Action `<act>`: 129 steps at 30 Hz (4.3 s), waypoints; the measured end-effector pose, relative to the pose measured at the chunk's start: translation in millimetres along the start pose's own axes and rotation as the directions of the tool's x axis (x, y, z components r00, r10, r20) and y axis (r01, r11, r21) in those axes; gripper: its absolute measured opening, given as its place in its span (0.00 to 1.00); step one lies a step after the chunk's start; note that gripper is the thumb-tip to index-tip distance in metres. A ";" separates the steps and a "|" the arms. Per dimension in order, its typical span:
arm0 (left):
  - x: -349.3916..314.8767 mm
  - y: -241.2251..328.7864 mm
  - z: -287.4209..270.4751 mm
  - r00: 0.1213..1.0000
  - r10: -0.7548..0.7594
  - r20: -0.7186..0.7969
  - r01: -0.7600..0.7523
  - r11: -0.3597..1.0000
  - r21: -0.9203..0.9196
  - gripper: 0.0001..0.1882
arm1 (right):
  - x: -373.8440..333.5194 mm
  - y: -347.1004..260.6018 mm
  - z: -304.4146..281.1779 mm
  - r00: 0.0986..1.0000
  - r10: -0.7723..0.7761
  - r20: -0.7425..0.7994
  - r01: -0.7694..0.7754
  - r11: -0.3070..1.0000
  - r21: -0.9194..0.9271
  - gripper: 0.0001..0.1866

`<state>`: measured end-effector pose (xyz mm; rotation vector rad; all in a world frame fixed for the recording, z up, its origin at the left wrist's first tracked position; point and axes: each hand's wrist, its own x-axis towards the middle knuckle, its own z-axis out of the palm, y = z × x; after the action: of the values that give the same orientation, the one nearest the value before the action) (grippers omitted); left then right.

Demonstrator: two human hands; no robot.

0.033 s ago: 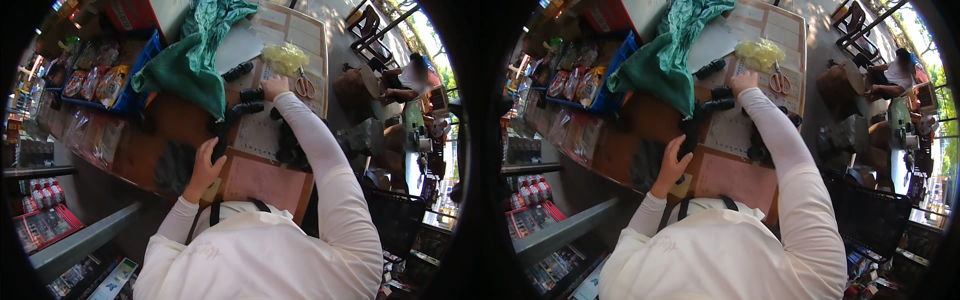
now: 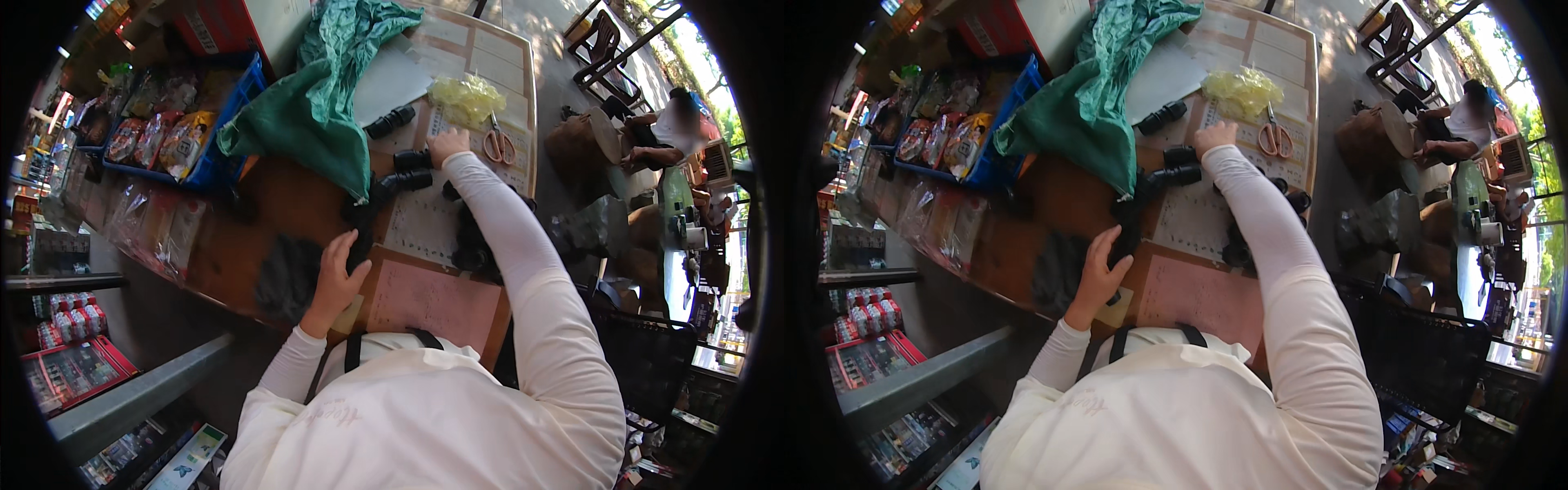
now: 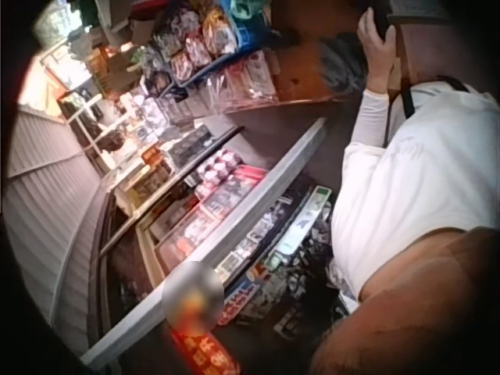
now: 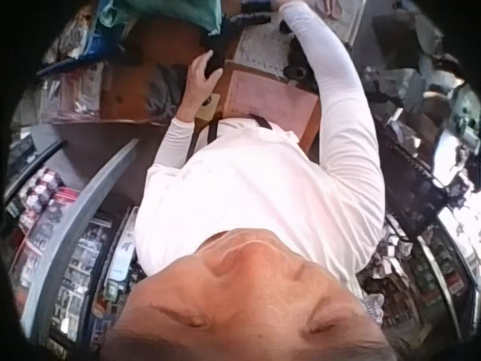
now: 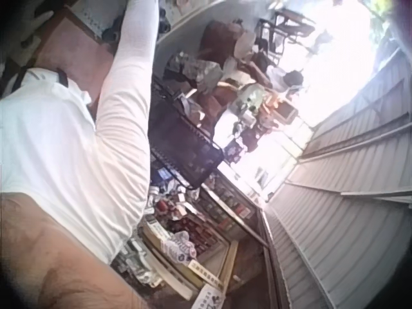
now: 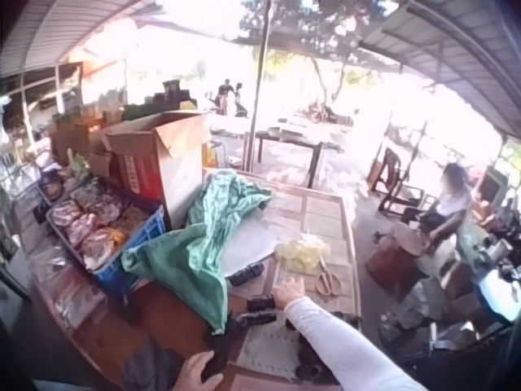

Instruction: The person repeatedly picks up black plastic pipe fittings from a table, connects them together by hand, and places the assembled pieces back on the table. The person handles the fittings one at a time, rotating and joining them without using tools.

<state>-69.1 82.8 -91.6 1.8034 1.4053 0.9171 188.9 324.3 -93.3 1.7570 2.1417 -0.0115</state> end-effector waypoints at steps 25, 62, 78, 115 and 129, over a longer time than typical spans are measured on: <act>-7.2 105.0 -14.9 0.923 0.370 -0.110 -0.338 0.912 0.233 0.23 | -252.7 -38.1 -52.4 0.975 -0.219 -0.025 0.032 0.029 0.999 0.15; -50.3 106.2 -27.9 0.992 0.074 0.101 -0.047 0.968 -0.247 0.22 | -316.4 -50.8 -33.7 0.957 -0.137 -0.257 0.241 -0.128 0.962 0.28; -48.7 118.5 -31.7 0.990 0.125 0.065 -0.112 0.979 -0.168 0.21 | -314.3 -47.6 -42.5 0.970 -0.204 -0.130 0.103 -0.137 0.985 0.31; -48.2 109.6 -18.9 0.985 0.168 0.023 -0.164 0.978 -0.129 0.22 | -302.9 -46.9 -21.0 0.970 -0.241 -0.042 -0.001 -0.179 0.984 0.24; -48.9 109.8 -18.8 0.970 0.242 0.015 -0.242 0.970 -0.015 0.24 | -302.5 -42.7 -24.2 0.958 -0.285 -0.012 -0.031 -0.146 0.989 0.23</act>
<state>-37.5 14.6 4.2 1.9989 1.1824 1.0282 188.5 34.5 6.1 1.7808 2.0253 -2.5138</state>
